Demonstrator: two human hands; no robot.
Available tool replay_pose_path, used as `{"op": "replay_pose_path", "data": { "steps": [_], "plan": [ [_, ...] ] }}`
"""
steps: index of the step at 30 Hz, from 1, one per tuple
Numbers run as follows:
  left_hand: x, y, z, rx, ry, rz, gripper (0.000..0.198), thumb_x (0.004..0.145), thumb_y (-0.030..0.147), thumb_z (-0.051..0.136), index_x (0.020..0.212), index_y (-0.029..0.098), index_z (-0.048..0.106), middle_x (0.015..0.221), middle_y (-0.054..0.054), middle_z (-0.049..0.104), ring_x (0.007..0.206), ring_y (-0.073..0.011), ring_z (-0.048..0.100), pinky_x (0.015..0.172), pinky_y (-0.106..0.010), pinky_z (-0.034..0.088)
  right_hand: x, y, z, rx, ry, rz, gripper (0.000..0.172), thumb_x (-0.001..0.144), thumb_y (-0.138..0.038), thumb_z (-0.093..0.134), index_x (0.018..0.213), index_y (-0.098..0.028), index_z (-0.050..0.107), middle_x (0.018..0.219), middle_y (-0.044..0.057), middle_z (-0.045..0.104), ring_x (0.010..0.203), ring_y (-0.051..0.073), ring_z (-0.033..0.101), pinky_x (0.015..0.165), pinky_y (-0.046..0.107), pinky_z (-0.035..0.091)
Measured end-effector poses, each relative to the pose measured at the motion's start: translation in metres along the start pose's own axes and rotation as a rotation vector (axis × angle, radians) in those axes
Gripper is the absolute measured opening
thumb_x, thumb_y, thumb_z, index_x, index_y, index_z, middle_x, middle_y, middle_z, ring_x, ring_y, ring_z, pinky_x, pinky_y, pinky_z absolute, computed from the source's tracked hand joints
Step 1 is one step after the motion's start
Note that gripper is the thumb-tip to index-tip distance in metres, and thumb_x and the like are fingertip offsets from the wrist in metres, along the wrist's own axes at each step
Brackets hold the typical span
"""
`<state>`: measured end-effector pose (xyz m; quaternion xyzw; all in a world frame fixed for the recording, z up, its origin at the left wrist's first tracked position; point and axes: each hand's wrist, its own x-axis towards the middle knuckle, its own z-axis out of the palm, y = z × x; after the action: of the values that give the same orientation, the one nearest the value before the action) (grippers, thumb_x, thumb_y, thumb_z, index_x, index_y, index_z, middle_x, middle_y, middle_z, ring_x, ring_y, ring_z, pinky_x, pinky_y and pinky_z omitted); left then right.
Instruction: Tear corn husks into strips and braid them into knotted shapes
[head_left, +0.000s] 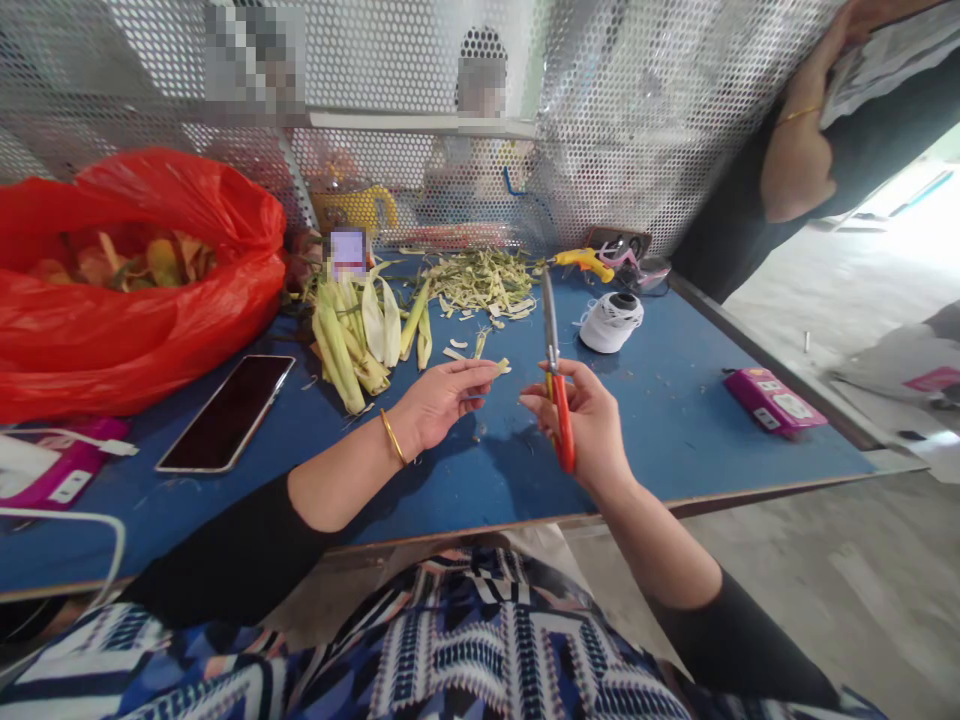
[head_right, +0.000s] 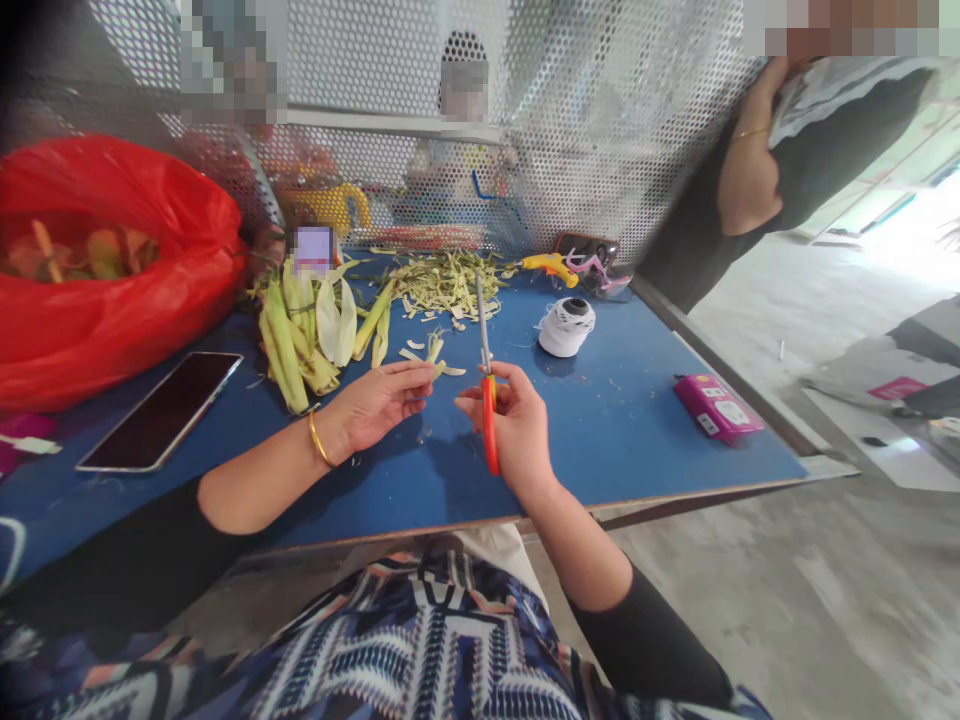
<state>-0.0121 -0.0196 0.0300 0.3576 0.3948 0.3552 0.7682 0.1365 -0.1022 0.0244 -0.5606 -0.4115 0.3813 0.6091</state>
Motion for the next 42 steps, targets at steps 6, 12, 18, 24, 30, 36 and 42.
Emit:
{"op": "replay_pose_path", "data": {
  "steps": [6, 12, 18, 24, 30, 36, 42],
  "plan": [
    [0.000, -0.006, 0.000, 0.045, -0.020, 0.065, 0.016, 0.058, 0.017, 0.084, 0.069, 0.015, 0.072, 0.065, -0.001, 0.068, 0.061, -0.0092, 0.059, 0.064, -0.023, 0.045, 0.013, 0.005, 0.024, 0.055, -0.017, -0.015, 0.054, 0.053, -0.041, 0.084, 0.094, -0.022, 0.053, 0.061, -0.007, 0.060, 0.044, 0.007, 0.046, 0.041, 0.022, 0.038],
    [0.000, -0.008, 0.003, 0.108, -0.003, 0.140, 0.014, 0.060, 0.019, 0.082, 0.068, 0.015, 0.072, 0.066, -0.002, 0.071, 0.064, -0.0118, 0.063, 0.073, -0.028, 0.048, 0.014, 0.005, 0.026, 0.104, 0.003, -0.014, 0.053, 0.056, -0.041, 0.083, 0.095, -0.023, 0.052, 0.061, -0.008, 0.059, 0.044, 0.007, 0.047, 0.041, 0.021, 0.036],
    [-0.002, -0.007, 0.004, 0.184, -0.031, 0.205, 0.017, 0.059, 0.023, 0.082, 0.070, 0.015, 0.073, 0.066, -0.002, 0.071, 0.066, -0.0135, 0.065, 0.074, -0.029, 0.050, 0.014, 0.002, 0.022, 0.118, -0.005, -0.008, 0.052, 0.057, -0.040, 0.082, 0.095, -0.022, 0.051, 0.062, -0.008, 0.061, 0.043, 0.007, 0.047, 0.041, 0.021, 0.036],
    [-0.004, -0.005, 0.001, 0.306, -0.087, 0.255, 0.019, 0.063, 0.028, 0.080, 0.077, 0.017, 0.074, 0.066, -0.001, 0.070, 0.063, -0.0137, 0.064, 0.063, -0.026, 0.049, 0.016, -0.005, 0.014, 0.001, -0.107, -0.009, 0.048, 0.058, -0.037, 0.081, 0.092, -0.021, 0.053, 0.056, -0.009, 0.057, 0.043, 0.005, 0.044, 0.040, 0.020, 0.032],
    [-0.001, -0.005, -0.003, 0.467, -0.159, 0.327, 0.008, 0.065, 0.022, 0.078, 0.070, 0.017, 0.074, 0.063, -0.001, 0.069, 0.060, -0.0135, 0.063, 0.065, -0.027, 0.051, 0.023, -0.010, 0.000, -0.101, -0.313, 0.073, 0.044, 0.057, -0.028, 0.080, 0.093, -0.018, 0.056, 0.058, -0.009, 0.059, 0.042, 0.005, 0.043, 0.040, 0.019, 0.032],
    [-0.004, 0.001, -0.002, 0.552, -0.242, 0.349, 0.006, 0.065, 0.021, 0.077, 0.067, 0.017, 0.073, 0.062, -0.003, 0.070, 0.061, -0.0144, 0.065, 0.069, -0.027, 0.052, 0.026, -0.017, -0.007, -0.097, -0.392, 0.140, 0.038, 0.059, -0.023, 0.076, 0.092, -0.017, 0.058, 0.060, -0.008, 0.061, 0.041, 0.005, 0.045, 0.040, 0.019, 0.033],
    [-0.006, 0.003, -0.001, 0.588, -0.216, 0.432, 0.005, 0.064, 0.019, 0.078, 0.067, 0.018, 0.074, 0.064, -0.003, 0.071, 0.064, -0.0146, 0.065, 0.069, -0.026, 0.052, 0.022, -0.017, -0.007, 0.038, -0.403, 0.186, 0.049, 0.055, -0.030, 0.082, 0.095, -0.016, 0.059, 0.056, -0.009, 0.059, 0.038, 0.005, 0.044, 0.036, 0.018, 0.031]
  ]
}}
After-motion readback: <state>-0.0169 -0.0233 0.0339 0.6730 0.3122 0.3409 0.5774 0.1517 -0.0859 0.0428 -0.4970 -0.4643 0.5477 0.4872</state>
